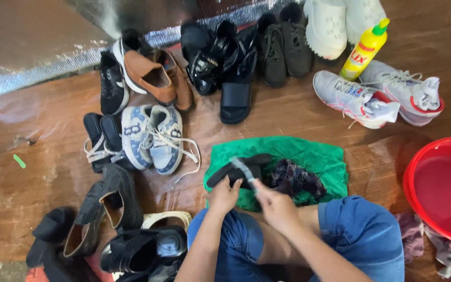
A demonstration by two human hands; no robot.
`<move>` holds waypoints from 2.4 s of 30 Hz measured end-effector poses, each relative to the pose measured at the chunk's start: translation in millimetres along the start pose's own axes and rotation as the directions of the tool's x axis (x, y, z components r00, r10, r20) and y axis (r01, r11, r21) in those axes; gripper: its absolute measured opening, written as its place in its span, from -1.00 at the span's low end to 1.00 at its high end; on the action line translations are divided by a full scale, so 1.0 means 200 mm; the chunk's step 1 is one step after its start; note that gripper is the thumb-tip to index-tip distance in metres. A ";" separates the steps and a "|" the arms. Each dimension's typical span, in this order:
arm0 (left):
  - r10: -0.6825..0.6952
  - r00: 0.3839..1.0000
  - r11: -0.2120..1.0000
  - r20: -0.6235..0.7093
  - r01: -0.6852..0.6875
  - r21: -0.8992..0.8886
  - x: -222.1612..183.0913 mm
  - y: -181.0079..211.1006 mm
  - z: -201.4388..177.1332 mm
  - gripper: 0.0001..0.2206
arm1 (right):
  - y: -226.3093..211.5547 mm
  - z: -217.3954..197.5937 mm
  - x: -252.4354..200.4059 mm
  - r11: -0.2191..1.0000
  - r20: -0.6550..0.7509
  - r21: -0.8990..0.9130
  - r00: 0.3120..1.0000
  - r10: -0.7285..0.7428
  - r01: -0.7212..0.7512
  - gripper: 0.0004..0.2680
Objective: Cleaning black strappy sandals using a brush and a cloth in a shoe repair environment.
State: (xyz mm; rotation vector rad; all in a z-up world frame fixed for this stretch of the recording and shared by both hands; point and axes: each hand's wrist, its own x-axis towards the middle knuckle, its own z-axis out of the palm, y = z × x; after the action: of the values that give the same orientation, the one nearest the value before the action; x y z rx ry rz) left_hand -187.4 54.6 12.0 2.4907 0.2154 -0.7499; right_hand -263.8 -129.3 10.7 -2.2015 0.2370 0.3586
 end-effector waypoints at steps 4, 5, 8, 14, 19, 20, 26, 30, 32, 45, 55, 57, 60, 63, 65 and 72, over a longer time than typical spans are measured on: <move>0.108 0.991 0.994 -0.075 -0.110 -0.021 0.10 -0.14 0.14 -0.68 | 0.00 0.07 0.00 0.969 0.030 -0.150 0.980 -0.196 0.198 -0.55; 0.109 0.991 0.994 -0.076 -0.111 -0.021 0.04 -0.09 0.07 -0.68 | 0.05 0.04 0.03 0.969 0.029 -0.150 0.980 -0.196 0.198 -0.55; 0.068 0.994 0.994 -0.081 -0.074 -0.077 -0.05 -0.02 -0.01 -0.61 | 0.08 -0.02 0.03 0.990 -0.054 -0.117 0.996 0.066 -0.072 -0.65; 0.044 0.996 0.994 -0.081 -0.052 -0.098 0.07 -0.08 0.07 -0.62 | 0.17 0.10 0.04 0.991 -0.128 -0.016 0.983 -0.131 0.130 -0.68; 0.045 0.998 0.985 -0.047 -0.052 -0.164 0.05 -0.05 0.05 -0.63 | 0.27 -0.02 0.14 0.985 -0.062 -0.115 0.991 0.121 -0.128 -0.67; 0.046 0.998 0.985 -0.047 -0.053 -0.165 0.08 -0.08 0.07 -0.63 | 0.28 0.04 0.13 0.985 -0.063 -0.116 0.991 0.121 -0.128 -0.67; 0.032 0.998 0.981 -0.049 -0.041 -0.191 0.10 -0.10 0.08 -0.64 | 0.34 0.02 0.19 0.975 -0.054 -0.143 0.985 0.165 -0.172 -0.64; -0.018 0.999 0.982 -0.044 0.010 -0.186 0.19 -0.15 0.13 -0.61 | 0.26 0.09 0.18 0.983 -0.036 -0.076 0.986 0.164 -0.167 -0.66; -0.040 0.998 0.981 -0.046 0.031 -0.192 0.21 -0.15 0.15 -0.60 | 0.35 0.12 0.22 0.989 -0.034 -0.022 0.989 0.142 -0.143 -0.66; -0.120 0.970 0.670 -0.212 -0.078 -0.738 0.09 -0.02 0.01 -0.60 | 0.25 0.08 0.07 0.998 -0.138 0.049 0.990 -0.025 0.032 -0.60; -0.038 0.992 0.890 -0.120 -0.021 -0.455 -0.04 0.06 -0.10 -0.42 | 0.25 0.04 0.01 0.975 -0.139 -0.082 0.967 -0.215 0.205 -0.70; -0.049 0.993 0.891 -0.105 -0.005 -0.455 -0.03 0.04 -0.09 -0.43 | 0.35 0.00 0.06 0.991 -0.125 -0.097 0.987 -0.105 0.093 -0.68; -0.066 0.989 0.878 -0.132 -0.006 -0.479 -0.05 0.05 -0.09 -0.49 | 0.26 -0.01 0.02 0.994 -0.104 -0.059 0.990 -0.097 0.091 -0.68; -0.087 0.981 0.857 -0.171 -0.014 -0.516 -0.05 0.03 -0.08 -0.56 | 0.31 0.05 0.03 0.991 -0.071 -0.016 0.988 -0.133 0.133 -0.68; -0.081 0.979 0.850 -0.185 -0.028 -0.525 0.00 0.02 -0.05 -0.58 | 0.28 -0.01 0.03 0.996 -0.066 -0.029 0.995 -0.081 0.079 -0.66; -0.120 0.973 0.820 -0.198 -0.016 -0.572 0.01 0.00 -0.04 -0.61 | 0.32 0.01 0.02 0.998 -0.054 -0.046 0.997 -0.055 0.052 -0.67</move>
State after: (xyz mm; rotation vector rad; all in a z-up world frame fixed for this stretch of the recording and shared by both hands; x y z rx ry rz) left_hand -182.3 59.5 16.9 1.9840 0.5141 -0.3413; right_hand -280.0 -167.0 -39.1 -2.2594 0.2013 0.2765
